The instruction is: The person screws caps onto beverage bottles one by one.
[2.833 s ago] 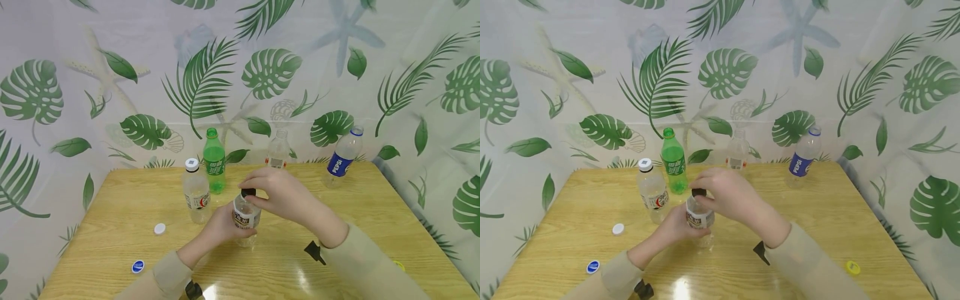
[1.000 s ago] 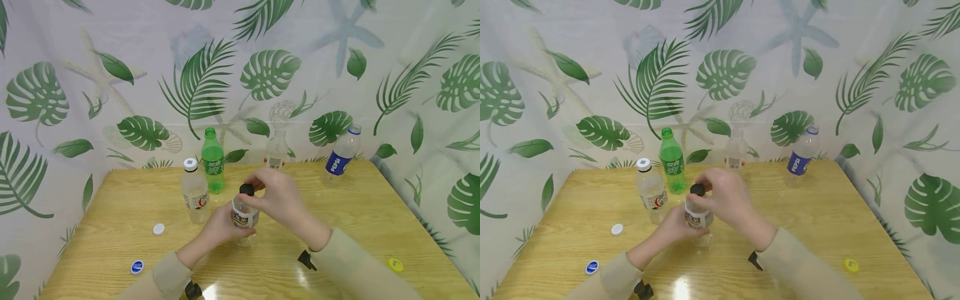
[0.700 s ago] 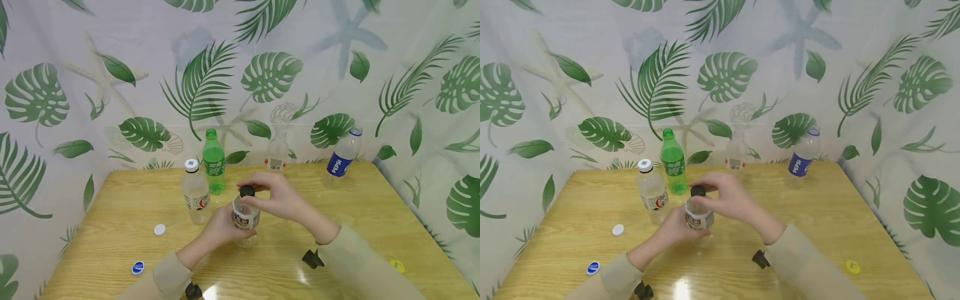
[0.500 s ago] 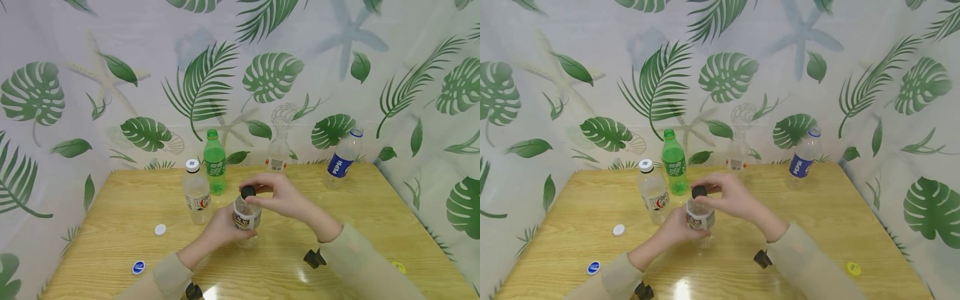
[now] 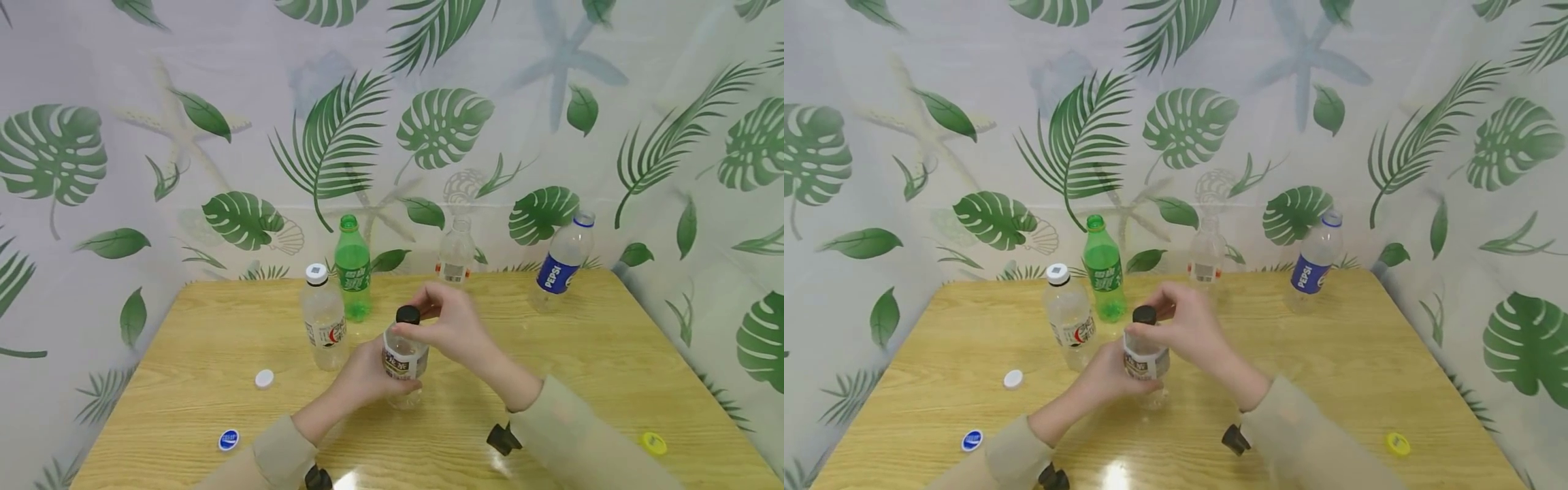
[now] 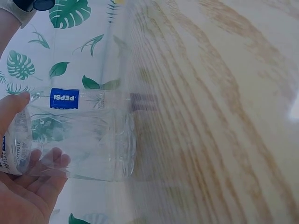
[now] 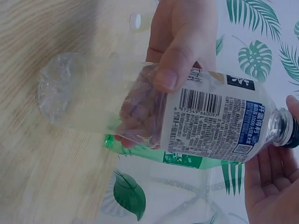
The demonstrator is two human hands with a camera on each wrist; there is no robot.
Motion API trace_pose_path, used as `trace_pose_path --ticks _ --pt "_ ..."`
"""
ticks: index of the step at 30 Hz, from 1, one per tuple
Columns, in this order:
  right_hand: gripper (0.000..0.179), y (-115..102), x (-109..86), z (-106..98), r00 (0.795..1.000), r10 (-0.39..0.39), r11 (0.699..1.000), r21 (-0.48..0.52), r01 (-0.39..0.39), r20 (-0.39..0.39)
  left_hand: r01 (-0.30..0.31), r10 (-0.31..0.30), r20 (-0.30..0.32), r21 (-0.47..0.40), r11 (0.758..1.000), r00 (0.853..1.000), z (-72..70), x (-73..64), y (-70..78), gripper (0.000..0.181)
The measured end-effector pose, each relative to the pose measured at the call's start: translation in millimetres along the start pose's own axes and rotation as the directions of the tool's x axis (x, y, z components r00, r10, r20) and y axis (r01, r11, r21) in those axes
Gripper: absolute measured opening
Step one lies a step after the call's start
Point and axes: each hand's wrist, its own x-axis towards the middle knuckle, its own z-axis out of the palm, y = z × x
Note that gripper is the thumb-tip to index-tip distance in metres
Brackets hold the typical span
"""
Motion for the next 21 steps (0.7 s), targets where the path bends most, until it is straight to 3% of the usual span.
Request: trace_pose_path --ticks 3,7,11,16,21 --pt "0.03 -1.7 -4.4 0.7 1.0 0.023 1.0 -0.017 -0.023 0.002 -0.002 0.002 -0.011 0.005 1.0 1.0 3.9 -3.0 1.2 0.068" --pt "0.039 -2.4 -9.7 -3.5 0.998 0.025 1.0 -0.02 -0.024 0.06 -0.01 0.011 -0.028 0.027 1.0 1.0 8.3 -5.9 2.0 0.068" --pt "0.048 -0.4 -11.2 -11.2 0.987 -0.045 0.999 0.014 0.043 0.152 -0.014 0.015 -0.035 0.033 0.999 0.999 8.6 -5.9 0.9 0.069" --pt "0.043 2.4 -9.8 -17.6 0.959 -0.175 0.983 0.099 0.157 0.224 -0.008 0.011 -0.05 0.052 0.999 0.999 8.8 -4.7 0.9 0.07" --pt "0.043 1.9 -7.2 -20.0 0.94 -0.211 0.964 0.218 0.155 0.266 0.0 0.004 -0.056 0.071 0.998 0.998 9.4 -3.8 2.2 0.071"
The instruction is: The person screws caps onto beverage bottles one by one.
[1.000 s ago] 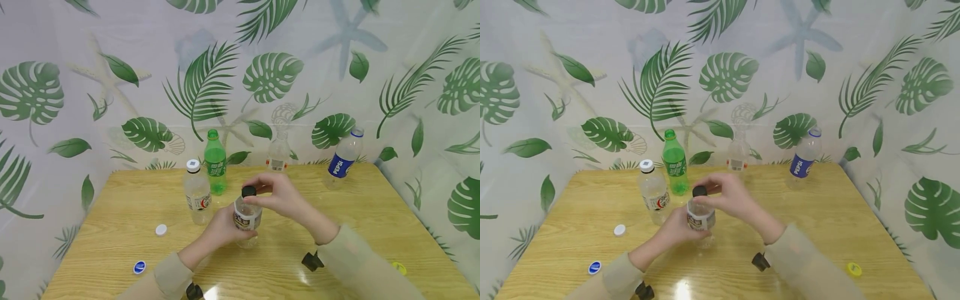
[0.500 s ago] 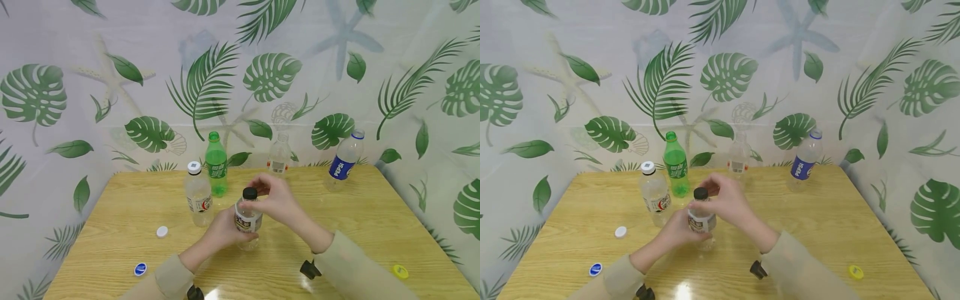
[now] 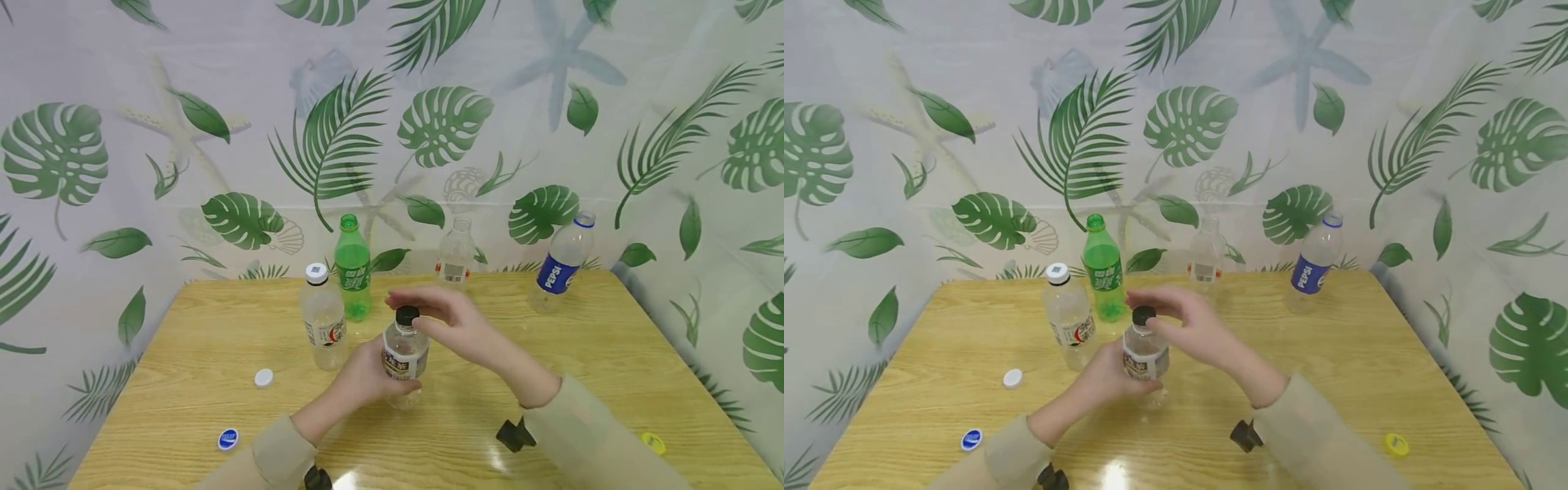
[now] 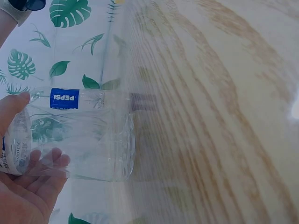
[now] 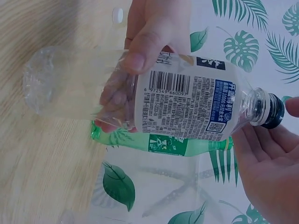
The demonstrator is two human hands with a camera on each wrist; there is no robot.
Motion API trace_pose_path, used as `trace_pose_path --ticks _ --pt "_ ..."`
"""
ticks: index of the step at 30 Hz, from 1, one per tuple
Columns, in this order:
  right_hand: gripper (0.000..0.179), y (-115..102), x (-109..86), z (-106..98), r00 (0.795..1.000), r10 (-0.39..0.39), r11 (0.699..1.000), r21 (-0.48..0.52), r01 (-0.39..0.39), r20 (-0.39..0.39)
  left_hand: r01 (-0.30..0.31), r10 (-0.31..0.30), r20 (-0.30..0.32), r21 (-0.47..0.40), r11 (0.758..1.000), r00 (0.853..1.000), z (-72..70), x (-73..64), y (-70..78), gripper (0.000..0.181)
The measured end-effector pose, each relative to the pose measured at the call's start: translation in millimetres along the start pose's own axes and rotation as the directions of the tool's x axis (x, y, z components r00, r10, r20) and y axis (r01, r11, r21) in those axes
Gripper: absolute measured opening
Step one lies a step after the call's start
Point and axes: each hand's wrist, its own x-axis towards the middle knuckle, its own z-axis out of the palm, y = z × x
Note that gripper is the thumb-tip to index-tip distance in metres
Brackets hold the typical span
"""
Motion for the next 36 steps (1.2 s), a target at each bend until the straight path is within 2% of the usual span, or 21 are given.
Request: trace_pose_path --ticks 6,13,18,24,28,31,34,36 --pt "0.038 -4.7 6.5 -8.1 1.0 0.007 1.0 -0.019 -0.007 0.023 0.026 -0.026 0.013 -0.007 1.0 1.0 -2.7 1.9 5.7 0.072" --pt "0.039 -6.7 2.9 -8.4 1.0 0.012 0.994 -0.107 -0.013 -0.013 0.012 -0.012 0.015 -0.027 1.0 1.0 -1.5 1.4 2.4 0.073" --pt "0.036 -5.7 1.5 -4.0 0.995 0.039 0.981 -0.186 -0.056 -0.095 0.001 0.0 0.006 -0.04 0.999 1.0 0.5 0.0 0.0 0.076" --pt "0.032 -3.0 0.7 7.6 0.974 0.068 0.954 -0.271 -0.127 -0.216 -0.017 0.017 0.009 -0.057 0.998 1.0 2.3 -1.6 -1.8 0.077" --pt "0.036 -2.9 0.3 12.5 0.967 0.079 0.935 -0.319 -0.156 -0.243 -0.019 0.02 0.011 -0.071 0.997 1.0 2.8 -1.7 -2.0 0.075" --pt "0.042 -4.5 -1.5 10.0 0.98 0.024 0.926 -0.365 -0.095 -0.195 -0.018 0.018 0.007 -0.055 0.998 1.0 3.6 -1.7 -1.9 0.071" --pt "0.043 -6.6 -2.6 2.2 0.993 -0.072 0.921 -0.388 0.028 -0.099 -0.019 0.019 0.002 -0.039 0.999 1.0 4.6 -1.9 -2.0 0.069" --pt "0.042 -7.7 -2.2 -4.0 0.993 -0.117 0.928 -0.36 0.098 -0.03 -0.02 0.02 -0.004 -0.032 0.999 1.0 5.0 -1.9 -2.2 0.07"
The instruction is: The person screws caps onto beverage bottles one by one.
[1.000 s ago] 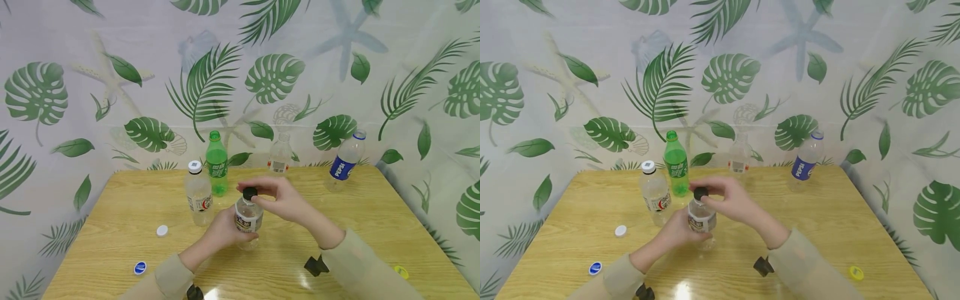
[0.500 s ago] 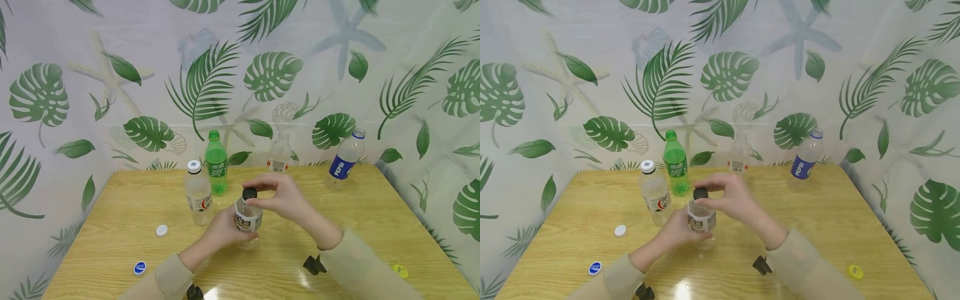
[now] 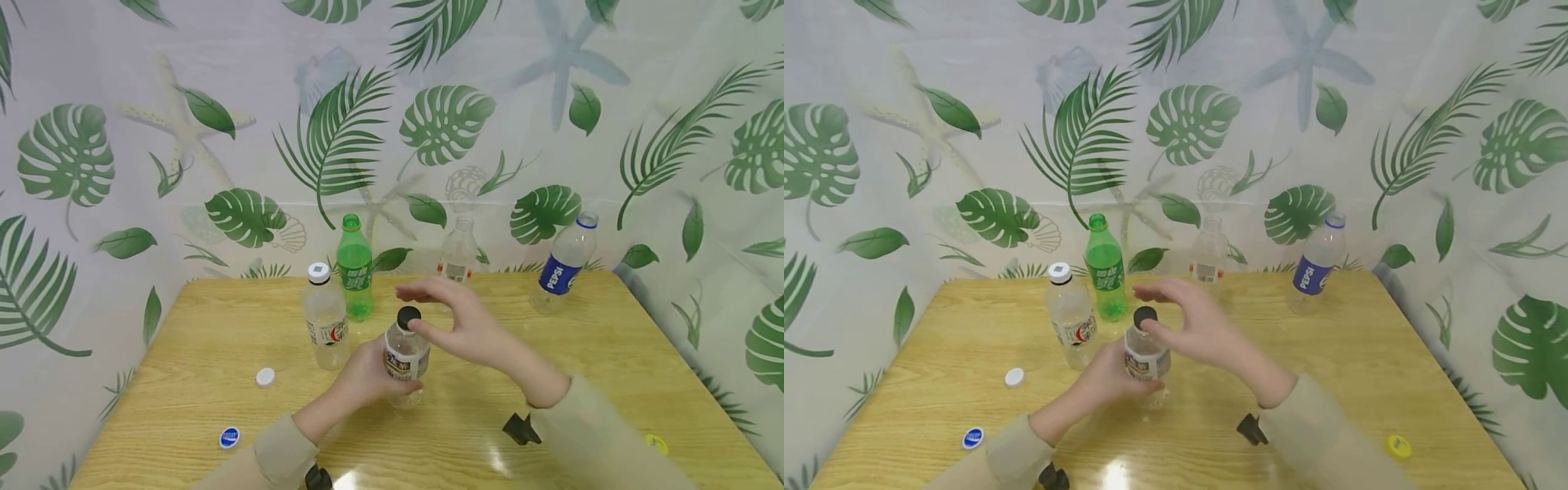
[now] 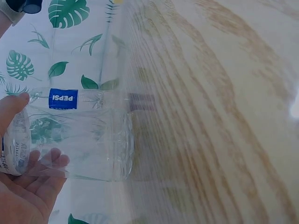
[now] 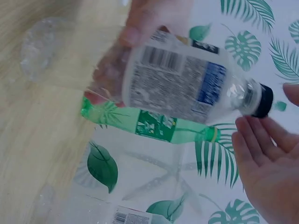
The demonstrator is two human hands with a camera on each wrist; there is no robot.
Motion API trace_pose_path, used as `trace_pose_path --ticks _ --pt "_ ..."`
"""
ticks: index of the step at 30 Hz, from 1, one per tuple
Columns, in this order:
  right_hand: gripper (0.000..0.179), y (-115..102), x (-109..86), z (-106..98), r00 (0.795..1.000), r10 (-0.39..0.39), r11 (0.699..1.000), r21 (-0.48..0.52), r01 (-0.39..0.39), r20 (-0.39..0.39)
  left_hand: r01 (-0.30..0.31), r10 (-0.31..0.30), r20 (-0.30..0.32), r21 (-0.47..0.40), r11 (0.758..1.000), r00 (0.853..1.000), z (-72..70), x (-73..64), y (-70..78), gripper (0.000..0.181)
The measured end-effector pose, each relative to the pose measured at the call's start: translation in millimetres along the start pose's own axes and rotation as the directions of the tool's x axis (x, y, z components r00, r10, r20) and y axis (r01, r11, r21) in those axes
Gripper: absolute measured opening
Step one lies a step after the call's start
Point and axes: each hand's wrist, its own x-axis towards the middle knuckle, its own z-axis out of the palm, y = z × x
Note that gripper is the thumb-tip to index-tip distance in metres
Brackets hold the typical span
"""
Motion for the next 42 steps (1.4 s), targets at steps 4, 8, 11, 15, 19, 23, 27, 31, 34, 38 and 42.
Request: trace_pose_path --ticks 4,8,11,15,19,23,27,31,34,38,42 --pt "0.041 3.5 3.2 -8.1 0.994 -0.047 0.995 0.096 0.038 0.094 0.004 -0.004 -0.007 0.005 1.0 1.0 -0.1 0.6 -0.7 0.071" --pt "0.039 5.7 5.6 -9.4 0.987 -0.021 0.984 0.18 -0.009 0.159 0.011 -0.01 -0.003 0.013 1.0 1.0 -0.9 0.5 0.4 0.072" --pt "0.037 7.1 6.7 -9.0 0.985 0.002 0.975 0.22 -0.041 0.175 0.018 -0.018 0.003 0.018 1.0 1.0 -1.5 0.0 2.1 0.073" --pt "0.034 8.0 9.7 -7.5 0.985 0.038 0.977 0.203 -0.072 0.169 0.025 -0.026 0.011 0.018 1.0 1.0 -2.5 0.6 1.9 0.074" --pt "0.03 5.7 13.8 -1.7 0.991 0.067 0.985 0.153 -0.085 0.119 0.031 -0.031 0.02 0.007 0.999 0.999 -3.5 2.0 1.1 0.071" --pt "0.022 4.7 16.9 8.3 0.995 0.09 0.992 0.086 -0.093 0.039 0.034 -0.034 0.029 0.007 0.999 0.999 -4.3 2.6 1.8 0.068" --pt "0.016 5.6 17.8 17.6 0.992 0.129 0.99 0.061 -0.128 -0.006 0.038 -0.039 0.04 0.017 0.999 0.998 -4.5 2.6 2.6 0.067" --pt "0.018 6.6 15.3 18.1 0.994 0.11 0.987 0.118 -0.112 0.025 0.034 -0.034 0.038 0.025 0.999 0.999 -5.4 2.5 2.5 0.068" --pt "0.025 8.3 11.0 10.8 0.994 0.068 0.976 0.203 -0.083 0.082 0.021 -0.022 0.025 0.031 0.999 0.999 -5.4 2.7 2.9 0.068" --pt "0.033 11.6 6.8 1.0 0.989 0.041 0.958 0.275 -0.08 0.145 0.021 -0.022 0.006 0.039 0.999 1.0 -4.3 2.6 3.8 0.068" --pt "0.03 13.0 5.5 -0.9 0.991 0.081 0.972 0.211 -0.102 0.103 0.024 -0.024 0.001 0.043 0.999 1.0 -3.2 2.7 3.6 0.071"
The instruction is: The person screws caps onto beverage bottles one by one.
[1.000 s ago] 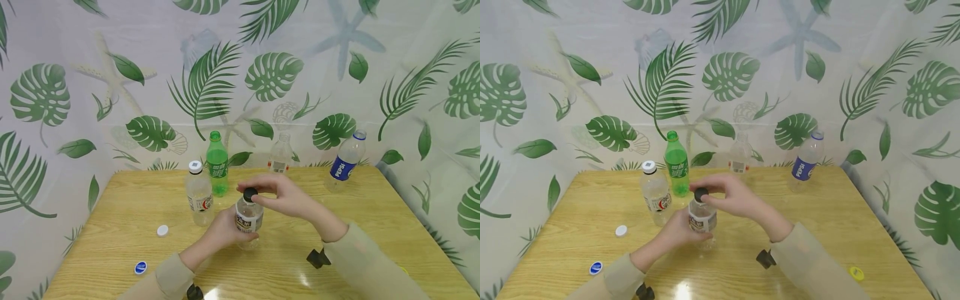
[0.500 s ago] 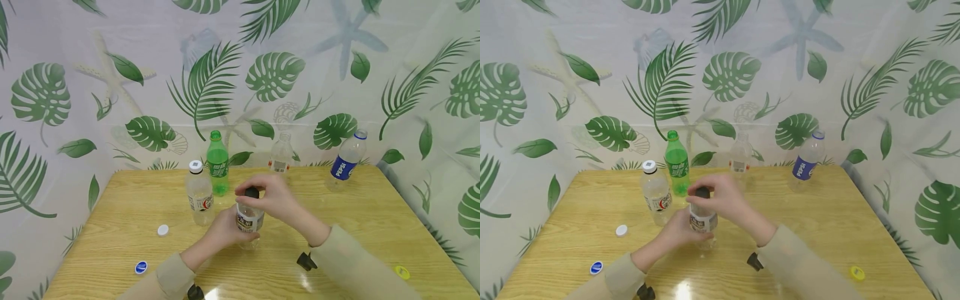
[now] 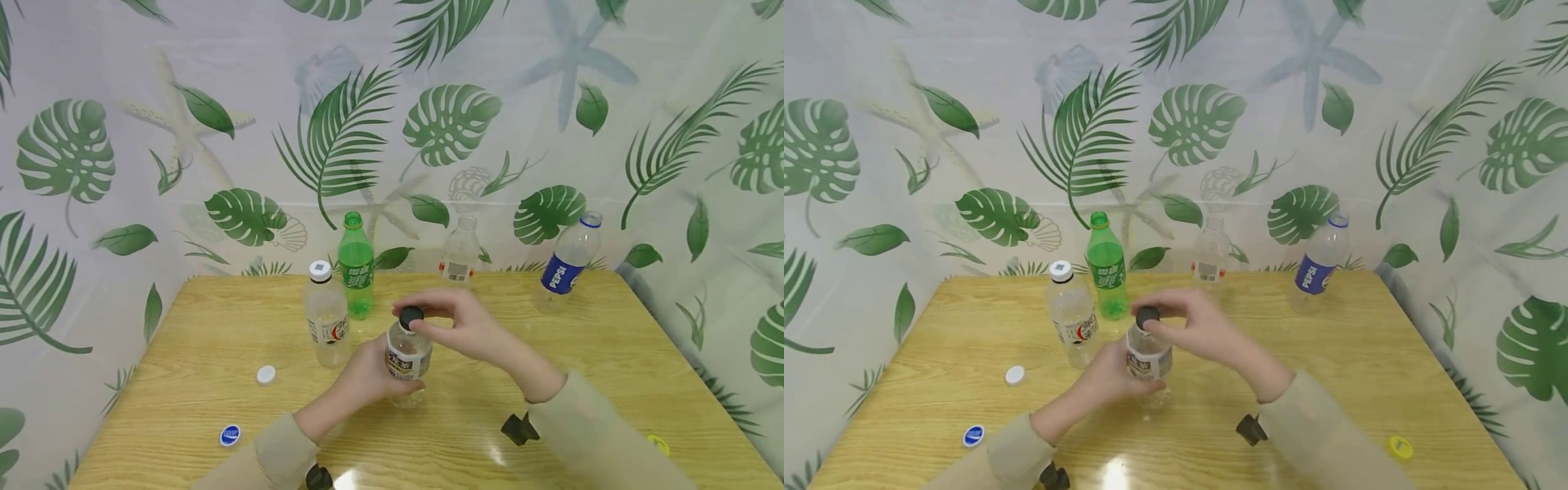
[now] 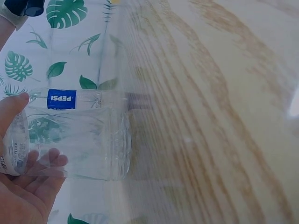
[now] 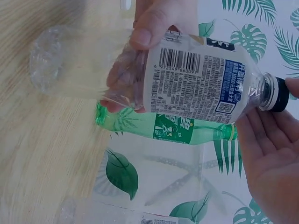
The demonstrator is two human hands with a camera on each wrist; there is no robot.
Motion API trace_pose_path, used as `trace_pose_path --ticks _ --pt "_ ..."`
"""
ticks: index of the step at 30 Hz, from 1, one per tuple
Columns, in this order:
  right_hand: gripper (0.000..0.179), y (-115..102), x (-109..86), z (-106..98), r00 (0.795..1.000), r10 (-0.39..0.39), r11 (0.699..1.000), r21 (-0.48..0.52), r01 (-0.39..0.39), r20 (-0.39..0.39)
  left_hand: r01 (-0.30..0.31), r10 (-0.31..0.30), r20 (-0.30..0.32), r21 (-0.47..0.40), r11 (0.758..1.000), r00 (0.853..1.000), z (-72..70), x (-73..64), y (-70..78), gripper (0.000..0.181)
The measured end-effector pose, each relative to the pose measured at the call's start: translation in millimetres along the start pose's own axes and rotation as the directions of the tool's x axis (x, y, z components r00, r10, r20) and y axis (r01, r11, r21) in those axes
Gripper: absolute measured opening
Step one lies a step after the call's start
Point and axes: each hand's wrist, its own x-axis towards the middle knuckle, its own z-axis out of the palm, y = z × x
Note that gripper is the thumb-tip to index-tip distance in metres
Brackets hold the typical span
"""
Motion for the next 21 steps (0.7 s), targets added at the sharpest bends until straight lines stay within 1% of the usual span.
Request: trace_pose_path --ticks 2,5,7,8,10,12,13,14,16,18,21 --pt "0.026 -0.5 -0.6 2.0 0.997 0.034 0.998 -0.053 -0.037 -0.068 0.001 -0.001 0.002 -0.004 1.0 1.0 0.2 0.1 0.0 0.072" --pt "0.023 -2.8 -0.9 6.8 0.982 0.086 0.987 -0.121 -0.107 -0.171 0.006 -0.006 0.004 -0.013 1.0 1.0 0.4 0.1 -0.1 0.073" --pt "0.025 -4.5 -0.7 9.0 0.974 0.093 0.98 -0.154 -0.126 -0.205 0.008 -0.008 0.005 -0.02 1.0 1.0 0.3 -0.1 0.2 0.071" --pt "0.027 -5.2 -0.6 9.1 0.975 0.086 0.979 -0.166 -0.122 -0.205 0.009 -0.009 0.005 -0.021 1.0 1.0 0.2 -0.1 0.2 0.071" --pt "0.032 -6.3 -0.8 6.8 0.984 0.037 0.979 -0.193 -0.071 -0.174 0.011 -0.011 0.002 -0.014 1.0 1.0 0.2 0.0 0.3 0.069" --pt "0.036 -6.9 -1.1 1.5 0.993 -0.037 0.978 -0.209 0.014 -0.109 0.014 -0.014 0.002 -0.012 1.0 1.0 0.2 0.0 0.8 0.068" --pt "0.039 -7.1 -1.3 -1.9 0.995 -0.076 0.976 -0.212 0.059 -0.071 0.017 -0.017 0.002 -0.01 1.0 1.0 0.2 0.1 1.0 0.068" --pt "0.04 -7.5 -1.3 -5.6 0.993 -0.112 0.971 -0.215 0.103 -0.032 0.02 -0.02 0.002 -0.008 1.0 1.0 0.3 0.1 1.1 0.068" --pt "0.042 -8.4 -0.6 -12.2 0.984 -0.174 0.956 -0.232 0.177 0.034 0.024 -0.024 0.005 -0.014 1.0 1.0 0.2 -0.2 1.7 0.068" --pt "0.042 -9.3 0.6 -17.3 0.976 -0.201 0.947 -0.241 0.214 0.081 0.03 -0.03 0.008 -0.02 0.999 1.0 0.0 -0.5 1.9 0.069" --pt "0.041 -10.1 2.0 -20.3 0.971 -0.205 0.938 -0.26 0.23 0.12 0.036 -0.036 0.012 -0.031 0.999 0.999 0.1 -0.9 1.8 0.068"
